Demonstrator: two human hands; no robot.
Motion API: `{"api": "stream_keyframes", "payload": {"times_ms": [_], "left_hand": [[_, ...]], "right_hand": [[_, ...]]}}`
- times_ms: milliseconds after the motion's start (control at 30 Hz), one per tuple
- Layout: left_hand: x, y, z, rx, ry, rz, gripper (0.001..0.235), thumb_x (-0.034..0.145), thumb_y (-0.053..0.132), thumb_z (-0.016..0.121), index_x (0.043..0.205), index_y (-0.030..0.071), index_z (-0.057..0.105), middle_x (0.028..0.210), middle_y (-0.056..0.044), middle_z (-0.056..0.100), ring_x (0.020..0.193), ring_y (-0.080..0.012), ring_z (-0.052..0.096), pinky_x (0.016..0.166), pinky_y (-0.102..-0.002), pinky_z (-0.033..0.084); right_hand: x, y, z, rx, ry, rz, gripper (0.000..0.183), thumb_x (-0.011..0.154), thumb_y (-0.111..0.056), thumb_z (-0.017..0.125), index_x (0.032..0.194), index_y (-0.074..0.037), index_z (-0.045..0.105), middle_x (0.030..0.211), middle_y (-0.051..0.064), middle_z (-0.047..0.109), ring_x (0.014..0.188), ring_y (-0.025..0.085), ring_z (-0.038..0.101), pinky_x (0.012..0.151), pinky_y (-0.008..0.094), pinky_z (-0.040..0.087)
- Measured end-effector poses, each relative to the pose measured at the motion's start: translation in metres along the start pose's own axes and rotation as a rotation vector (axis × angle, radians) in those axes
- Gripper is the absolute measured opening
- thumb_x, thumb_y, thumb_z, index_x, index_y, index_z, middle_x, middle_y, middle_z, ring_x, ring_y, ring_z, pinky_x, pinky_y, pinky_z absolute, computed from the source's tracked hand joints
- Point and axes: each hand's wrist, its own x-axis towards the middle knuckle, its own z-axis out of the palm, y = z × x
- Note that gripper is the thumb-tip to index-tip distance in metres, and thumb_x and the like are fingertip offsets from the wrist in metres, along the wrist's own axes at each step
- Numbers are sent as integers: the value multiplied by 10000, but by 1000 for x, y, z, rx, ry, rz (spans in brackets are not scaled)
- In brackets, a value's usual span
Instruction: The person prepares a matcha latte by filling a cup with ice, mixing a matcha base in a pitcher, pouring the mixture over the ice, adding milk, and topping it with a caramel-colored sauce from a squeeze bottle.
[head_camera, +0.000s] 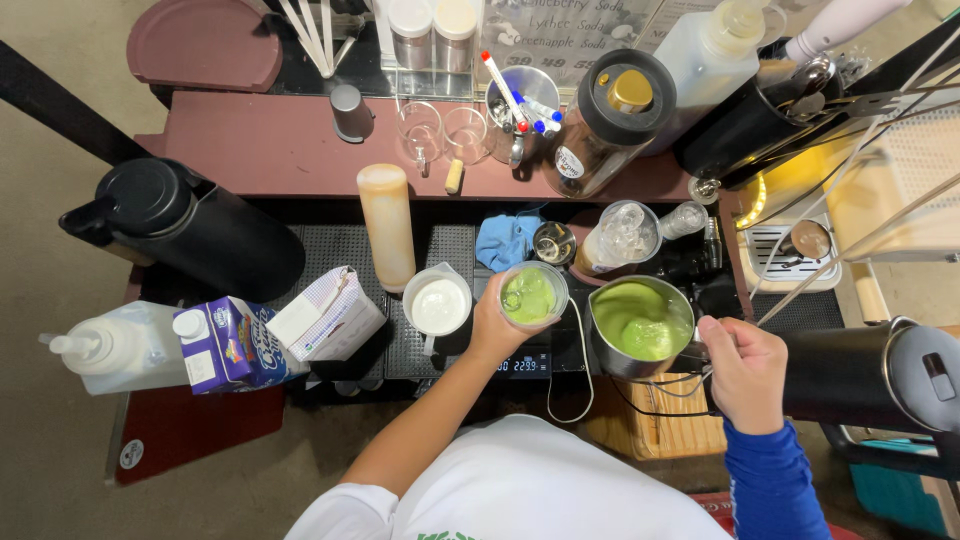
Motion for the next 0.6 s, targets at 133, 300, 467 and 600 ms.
{"api": "stream_keyframes", "payload": {"times_ms": [133, 300, 467, 600], "left_hand": [[0, -1, 2, -24, 13, 66, 916, 614, 354, 994, 1341, 34, 538, 1267, -138, 693, 1169, -258, 701, 997, -370, 563], [-4, -4, 2, -47, -1, 45, 995, 591, 379, 1011, 1374, 40, 499, 1301, -154, 672, 1214, -266, 684, 1036, -381, 549], [-12, -11, -6, -90, -76, 116, 1077, 660, 309, 910, 1544, 23, 365, 1423, -190, 572, 1318, -319, 609, 1096, -415, 500], [-11, -12, -6, 81, -23, 156, 1008, 647, 308, 957, 1477, 40, 451, 1366, -174, 584, 1269, -331, 611, 1068, -416, 516]], "right_hand": [[1, -3, -3, -173, -31, -68, 318, 1013, -103, 671, 727, 10, 589, 641, -94, 429, 612, -10, 344, 520, 224, 257], [8, -5, 15, -200, -47, -77, 348, 1003, -139, 688, 706, -5, 567, 622, -90, 398, 598, 0, 323, 507, 239, 240], [25, -33, 34, -444, -146, -247, 373, 954, -174, 731, 689, 0, 534, 575, 4, 390, 580, 51, 334, 493, 289, 283], [35, -61, 51, -602, -183, -288, 385, 910, -209, 748, 694, 29, 536, 563, 104, 414, 524, 125, 350, 478, 334, 326]]}}
